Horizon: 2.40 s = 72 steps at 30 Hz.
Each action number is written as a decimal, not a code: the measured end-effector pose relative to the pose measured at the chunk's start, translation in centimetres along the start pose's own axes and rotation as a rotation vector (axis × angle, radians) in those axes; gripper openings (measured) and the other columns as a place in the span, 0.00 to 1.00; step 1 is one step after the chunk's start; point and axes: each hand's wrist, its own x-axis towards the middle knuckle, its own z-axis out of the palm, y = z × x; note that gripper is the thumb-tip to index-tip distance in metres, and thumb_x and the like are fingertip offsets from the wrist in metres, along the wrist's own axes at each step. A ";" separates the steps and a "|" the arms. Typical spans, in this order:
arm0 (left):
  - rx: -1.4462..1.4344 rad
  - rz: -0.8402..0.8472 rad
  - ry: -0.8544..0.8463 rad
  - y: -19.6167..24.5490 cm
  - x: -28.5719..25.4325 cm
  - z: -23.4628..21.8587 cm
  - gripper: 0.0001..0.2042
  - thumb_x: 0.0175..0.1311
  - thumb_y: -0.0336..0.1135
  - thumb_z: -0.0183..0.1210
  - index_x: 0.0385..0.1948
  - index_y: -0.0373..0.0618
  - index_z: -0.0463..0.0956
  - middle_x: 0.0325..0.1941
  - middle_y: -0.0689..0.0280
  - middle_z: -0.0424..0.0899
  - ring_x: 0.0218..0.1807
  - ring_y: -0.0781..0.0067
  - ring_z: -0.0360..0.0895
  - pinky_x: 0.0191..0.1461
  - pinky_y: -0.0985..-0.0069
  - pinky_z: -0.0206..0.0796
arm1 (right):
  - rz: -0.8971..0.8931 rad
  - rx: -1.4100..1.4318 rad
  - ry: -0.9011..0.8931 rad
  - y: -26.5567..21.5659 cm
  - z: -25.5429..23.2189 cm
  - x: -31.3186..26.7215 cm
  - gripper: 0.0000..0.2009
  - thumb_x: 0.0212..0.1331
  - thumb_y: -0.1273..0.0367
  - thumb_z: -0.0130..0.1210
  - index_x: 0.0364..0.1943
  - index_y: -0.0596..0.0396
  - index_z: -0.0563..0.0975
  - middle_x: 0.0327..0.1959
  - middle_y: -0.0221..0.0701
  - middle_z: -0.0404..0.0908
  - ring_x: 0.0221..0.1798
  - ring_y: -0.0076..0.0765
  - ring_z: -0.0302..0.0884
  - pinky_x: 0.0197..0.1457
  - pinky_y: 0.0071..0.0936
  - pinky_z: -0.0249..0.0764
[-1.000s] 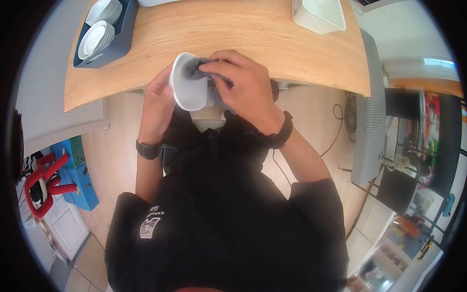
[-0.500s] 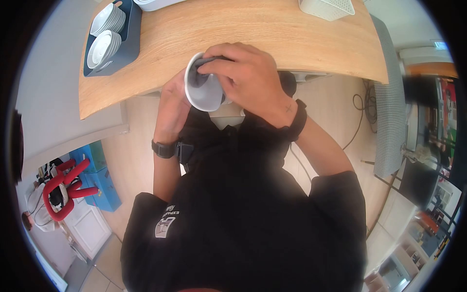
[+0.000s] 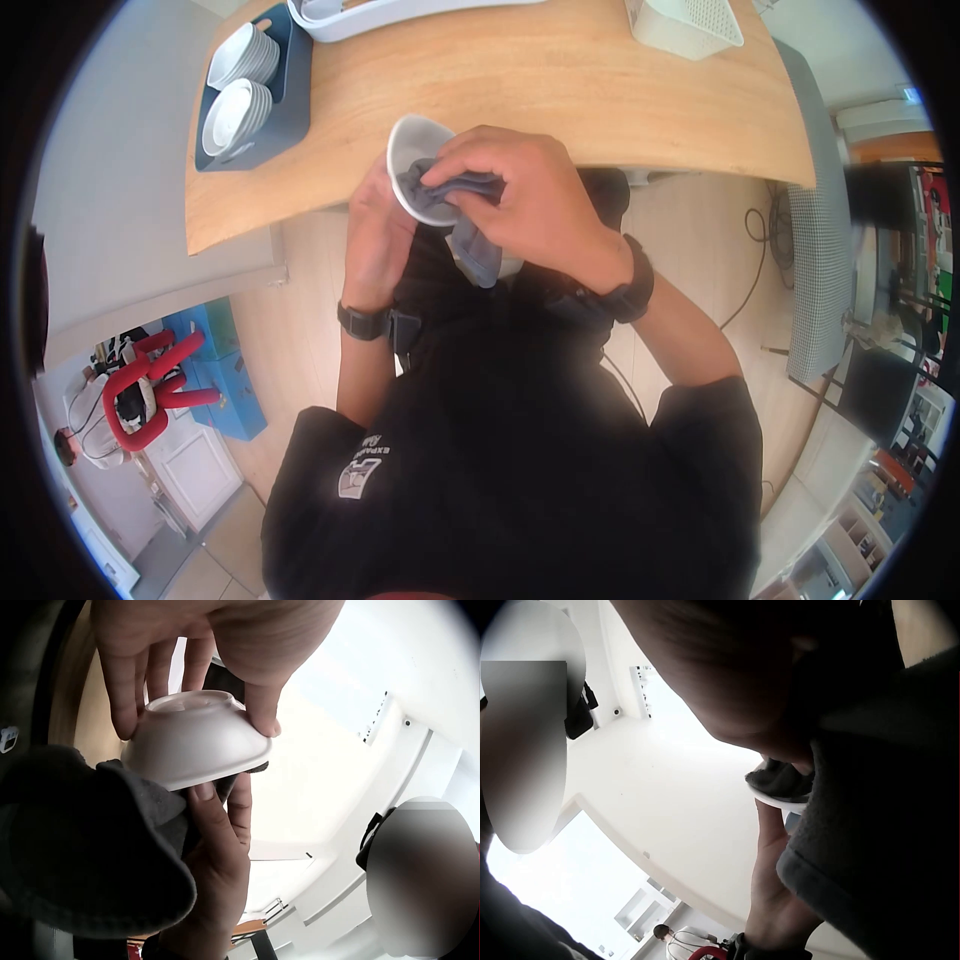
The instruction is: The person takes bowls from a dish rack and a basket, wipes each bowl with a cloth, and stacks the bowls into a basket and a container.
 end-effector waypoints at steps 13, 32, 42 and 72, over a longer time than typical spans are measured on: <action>0.049 -0.021 0.008 1.2 -0.5 -0.1 0.33 0.70 0.51 0.62 0.67 0.35 0.66 0.58 0.59 0.82 0.56 0.69 0.82 0.58 0.68 0.78 | -0.257 -0.519 -0.059 1.4 -1.0 0.2 0.14 0.46 0.82 0.64 0.35 0.48 0.88 0.42 0.29 0.87 0.42 0.37 0.85 0.42 0.29 0.81; -0.190 -0.001 0.100 2.4 -0.1 0.4 0.35 0.70 0.56 0.51 0.68 0.37 0.60 0.68 0.48 0.70 0.70 0.49 0.70 0.72 0.54 0.64 | -0.139 -0.135 0.027 0.1 -1.7 -1.9 0.16 0.47 0.87 0.61 0.36 0.54 0.88 0.46 0.36 0.86 0.43 0.32 0.87 0.45 0.24 0.80; 0.040 0.086 -0.134 3.5 0.1 -0.5 0.50 0.47 0.56 0.76 0.68 0.33 0.62 0.68 0.53 0.72 0.69 0.56 0.73 0.73 0.60 0.64 | -0.251 -0.155 0.141 -1.1 -2.2 -1.2 0.13 0.45 0.87 0.61 0.33 0.56 0.86 0.46 0.37 0.87 0.45 0.34 0.86 0.46 0.25 0.80; 0.498 0.011 -0.354 3.3 -1.0 0.2 0.51 0.35 0.48 0.79 0.67 0.35 0.69 0.57 0.57 0.77 0.49 0.66 0.84 0.54 0.72 0.77 | -0.226 -0.121 0.159 -0.8 -1.8 -0.9 0.16 0.46 0.87 0.62 0.39 0.57 0.87 0.48 0.39 0.86 0.48 0.36 0.86 0.49 0.26 0.81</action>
